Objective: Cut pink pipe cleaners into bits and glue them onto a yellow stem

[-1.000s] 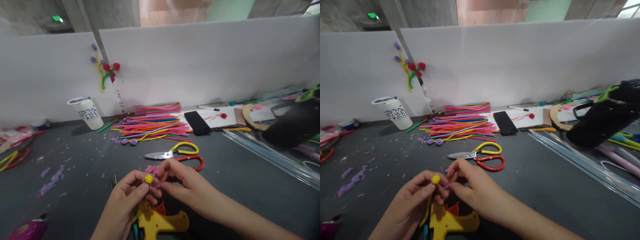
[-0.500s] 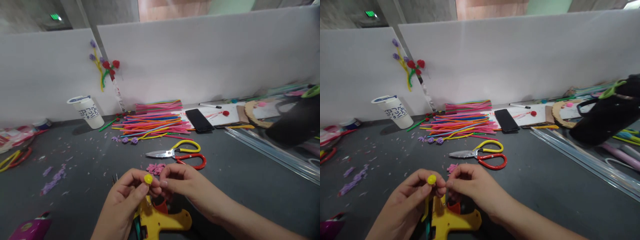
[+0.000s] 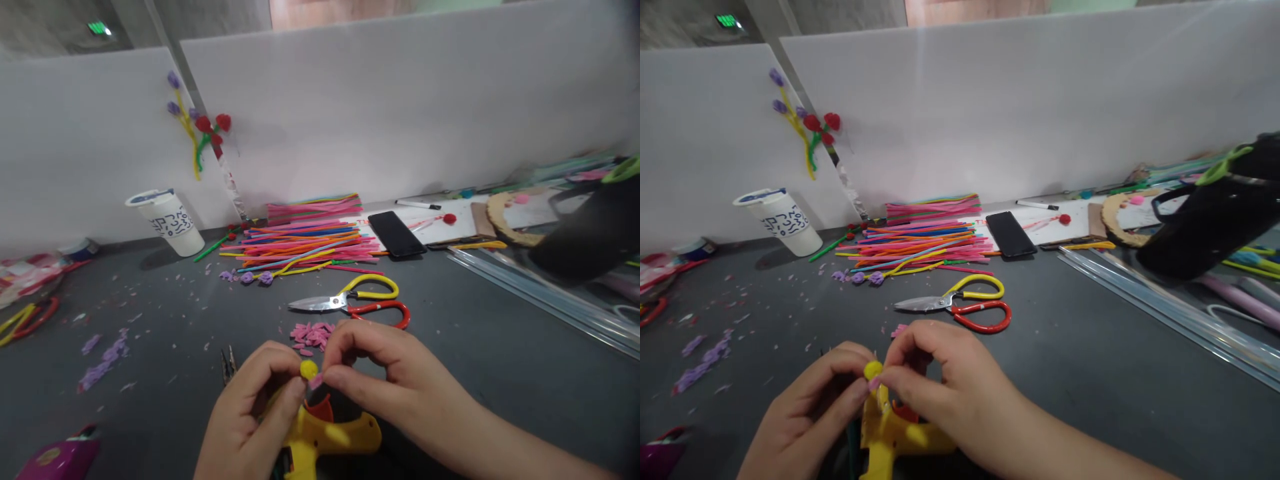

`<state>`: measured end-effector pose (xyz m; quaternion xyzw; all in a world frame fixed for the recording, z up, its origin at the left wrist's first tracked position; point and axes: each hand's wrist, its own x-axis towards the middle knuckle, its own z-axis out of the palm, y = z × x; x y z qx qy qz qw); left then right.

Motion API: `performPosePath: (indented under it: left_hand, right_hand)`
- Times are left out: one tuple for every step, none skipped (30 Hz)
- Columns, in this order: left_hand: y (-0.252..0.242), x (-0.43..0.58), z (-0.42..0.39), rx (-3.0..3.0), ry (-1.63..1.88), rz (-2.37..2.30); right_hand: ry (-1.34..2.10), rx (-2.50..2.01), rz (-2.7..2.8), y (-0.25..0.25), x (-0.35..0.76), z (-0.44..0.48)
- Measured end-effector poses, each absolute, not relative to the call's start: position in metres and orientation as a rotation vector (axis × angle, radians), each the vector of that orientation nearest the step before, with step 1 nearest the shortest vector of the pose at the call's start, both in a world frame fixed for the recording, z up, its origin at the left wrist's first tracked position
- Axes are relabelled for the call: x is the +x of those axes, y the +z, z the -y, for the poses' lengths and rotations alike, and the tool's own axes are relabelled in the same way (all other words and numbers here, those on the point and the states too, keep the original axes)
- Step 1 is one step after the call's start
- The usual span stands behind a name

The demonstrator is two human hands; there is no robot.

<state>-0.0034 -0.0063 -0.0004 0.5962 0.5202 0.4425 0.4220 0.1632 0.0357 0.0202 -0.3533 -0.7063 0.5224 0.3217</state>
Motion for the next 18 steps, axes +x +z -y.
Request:
performPosePath:
  left_hand:
    - [-0.0002,-0.0033,0.0071,1.493,1.105,-1.311]
    - [-0.0001,-0.0032,0.0077,1.49,1.103,-1.319]
    - [0.0001,-0.0031,0.0081,1.489,1.099,-1.323]
    - [0.0002,-0.0029,0.0082,1.488,1.094,-1.325]
    - [0.0002,-0.0027,0.0081,1.489,1.092,-1.323]
    - [0.0001,-0.0024,0.0078,1.493,1.091,-1.319]
    - [0.0001,-0.0021,0.0074,1.494,1.09,-1.316]
    - [0.0,-0.0016,0.0071,1.495,1.09,-1.315]
    - [0.0001,-0.0009,0.0071,1.492,1.095,-1.316]
    - [0.0002,-0.0002,0.0072,1.486,1.106,-1.321]
    - [0.0005,0.0007,0.0077,1.478,1.111,-1.324]
    - [0.0007,0.0017,0.0083,1.462,1.117,-1.328]
    - [0.001,0.0027,0.009,1.441,1.129,-1.333]
    - [0.0013,0.0036,0.0097,1.415,1.146,-1.339]
    - [0.0015,0.0045,0.0103,1.391,1.165,-1.345]
    - [0.0016,0.0052,0.0107,1.371,1.18,-1.35]
    - [0.0018,0.0056,0.0109,1.358,1.194,-1.355]
    - [0.0019,0.0059,0.0109,1.358,1.195,-1.356]
  right_hand:
    - [1.354,-0.928,1.869,0.0195,0.1631,-0.0363]
    - [1.341,-0.927,1.883,0.019,0.1631,-0.0369]
    - [1.331,-0.929,1.894,0.0187,0.1631,-0.0374]
    - [1.321,-0.931,1.904,0.0185,0.1632,-0.0377]
    - [1.313,-0.934,1.91,0.0184,0.1633,-0.0379]
    - [1.307,-0.938,1.914,0.0183,0.1635,-0.0379]
    - [1.301,-0.941,1.916,0.0182,0.1636,-0.0379]
    - [1.293,-0.943,1.919,0.018,0.1637,-0.0377]
    - [1.282,-0.943,1.922,0.0178,0.1638,-0.0376]
    - [1.27,-0.944,1.925,0.0174,0.1638,-0.0374]
    - [1.256,-0.942,1.929,0.0169,0.1638,-0.0373]
    - [1.238,-0.94,1.934,0.0163,0.1636,-0.0371]
    - [1.217,-0.937,1.941,0.0156,0.1634,-0.037]
    - [1.193,-0.934,1.949,0.0148,0.1631,-0.0368]
    - [1.165,-0.927,1.959,0.014,0.1628,-0.0366]
    - [1.136,-0.922,1.97,0.0133,0.1624,-0.0362]
    - [1.107,-0.919,1.98,0.0127,0.1621,-0.0358]
    - [1.079,-0.917,1.988,0.0124,0.1619,-0.0352]
